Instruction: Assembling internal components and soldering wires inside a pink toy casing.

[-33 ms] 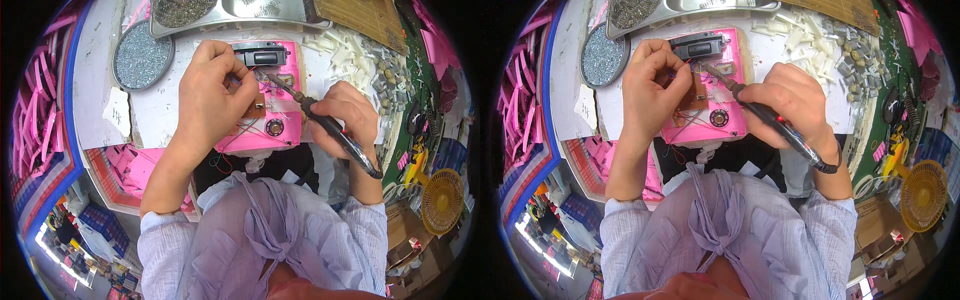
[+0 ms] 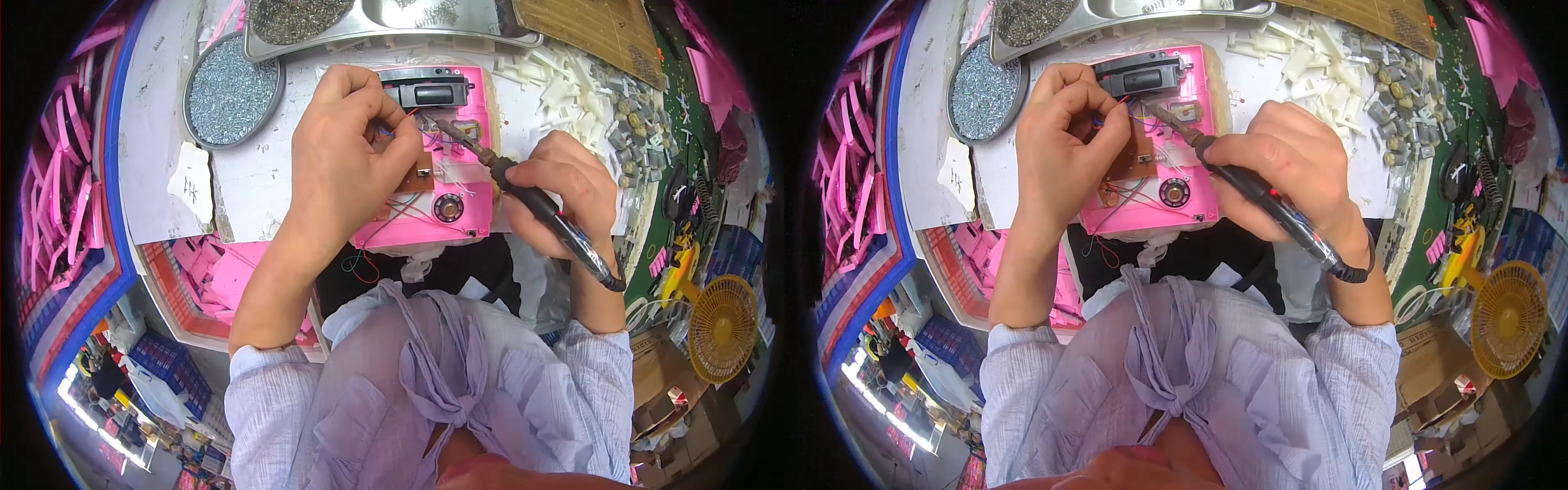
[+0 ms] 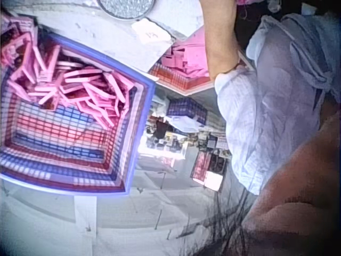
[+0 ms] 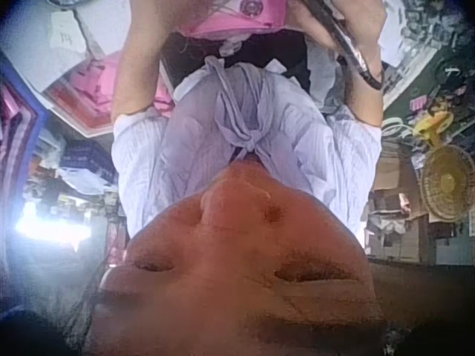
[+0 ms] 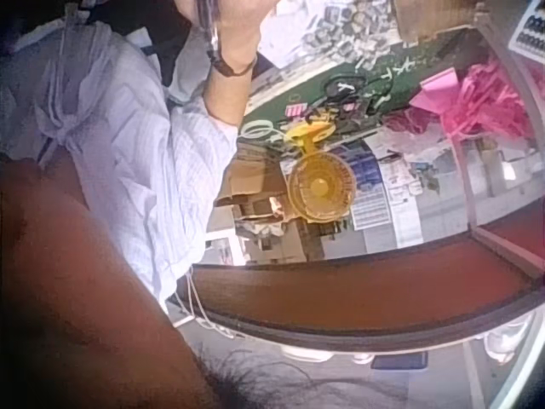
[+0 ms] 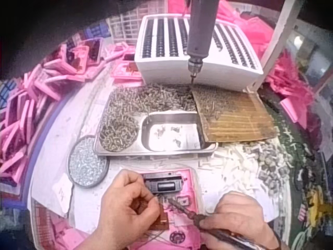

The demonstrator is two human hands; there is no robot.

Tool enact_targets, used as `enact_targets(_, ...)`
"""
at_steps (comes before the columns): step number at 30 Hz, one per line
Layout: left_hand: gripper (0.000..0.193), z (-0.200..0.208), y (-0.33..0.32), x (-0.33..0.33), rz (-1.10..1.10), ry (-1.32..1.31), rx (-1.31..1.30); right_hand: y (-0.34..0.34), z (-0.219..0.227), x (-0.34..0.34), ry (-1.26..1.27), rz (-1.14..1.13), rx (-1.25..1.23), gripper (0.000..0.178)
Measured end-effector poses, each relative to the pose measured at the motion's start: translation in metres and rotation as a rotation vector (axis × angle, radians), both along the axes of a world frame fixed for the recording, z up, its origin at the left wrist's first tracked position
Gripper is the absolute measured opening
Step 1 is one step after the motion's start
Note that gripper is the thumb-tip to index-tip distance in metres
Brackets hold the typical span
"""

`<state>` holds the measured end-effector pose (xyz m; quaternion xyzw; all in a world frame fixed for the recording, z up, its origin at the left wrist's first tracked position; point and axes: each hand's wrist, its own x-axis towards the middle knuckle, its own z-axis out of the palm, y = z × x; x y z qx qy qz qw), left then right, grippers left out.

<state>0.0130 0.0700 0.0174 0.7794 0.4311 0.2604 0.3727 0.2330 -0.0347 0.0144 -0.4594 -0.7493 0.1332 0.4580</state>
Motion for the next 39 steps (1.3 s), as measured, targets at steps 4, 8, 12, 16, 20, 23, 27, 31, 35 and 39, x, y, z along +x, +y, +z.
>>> enact_targets(4, 0.012, -0.007, 0.001, -0.001, 0.013, -0.02, 0.032, 0.004, 0.001, -0.003, -0.02, 0.0, -0.03, 0.033)
enact_targets(8, 0.011, -0.006, 0.001, 0.0, 0.012, -0.033, 0.01, 0.007, 0.0, -0.004, -0.017, -0.007, -0.031, 0.032)
enact_targets(12, 0.01, -0.011, 0.002, -0.001, -0.006, -0.042, 0.036, 0.008, 0.001, -0.005, -0.019, -0.015, -0.024, 0.032)
enact_targets(16, 0.01, -0.01, 0.0, 0.0, 0.004, -0.047, 0.041, 0.007, 0.001, -0.005, -0.007, -0.014, -0.012, 0.032)
enact_targets(20, 0.01, -0.012, 0.0, 0.001, 0.009, -0.048, 0.06, 0.008, 0.002, -0.006, 0.0, -0.017, -0.02, 0.032)
enact_targets(23, 0.01, -0.013, -0.001, 0.002, 0.018, -0.042, 0.077, 0.008, 0.003, -0.006, -0.007, -0.017, -0.033, 0.033)
enact_targets(27, 0.01, -0.013, -0.001, 0.003, 0.021, -0.015, 0.123, 0.007, 0.004, -0.006, -0.013, -0.019, -0.036, 0.033)
enact_targets(31, 0.009, -0.014, -0.001, 0.003, 0.03, -0.043, 0.098, 0.006, 0.004, -0.005, -0.017, -0.017, -0.033, 0.032)
enact_targets(35, 0.009, -0.012, -0.001, 0.003, 0.019, -0.035, 0.095, 0.004, 0.005, -0.003, -0.014, -0.009, -0.048, 0.032)
enact_targets(39, 0.009, -0.012, 0.0, 0.003, 0.015, -0.017, 0.097, 0.004, 0.004, -0.003, -0.02, -0.011, -0.038, 0.034)
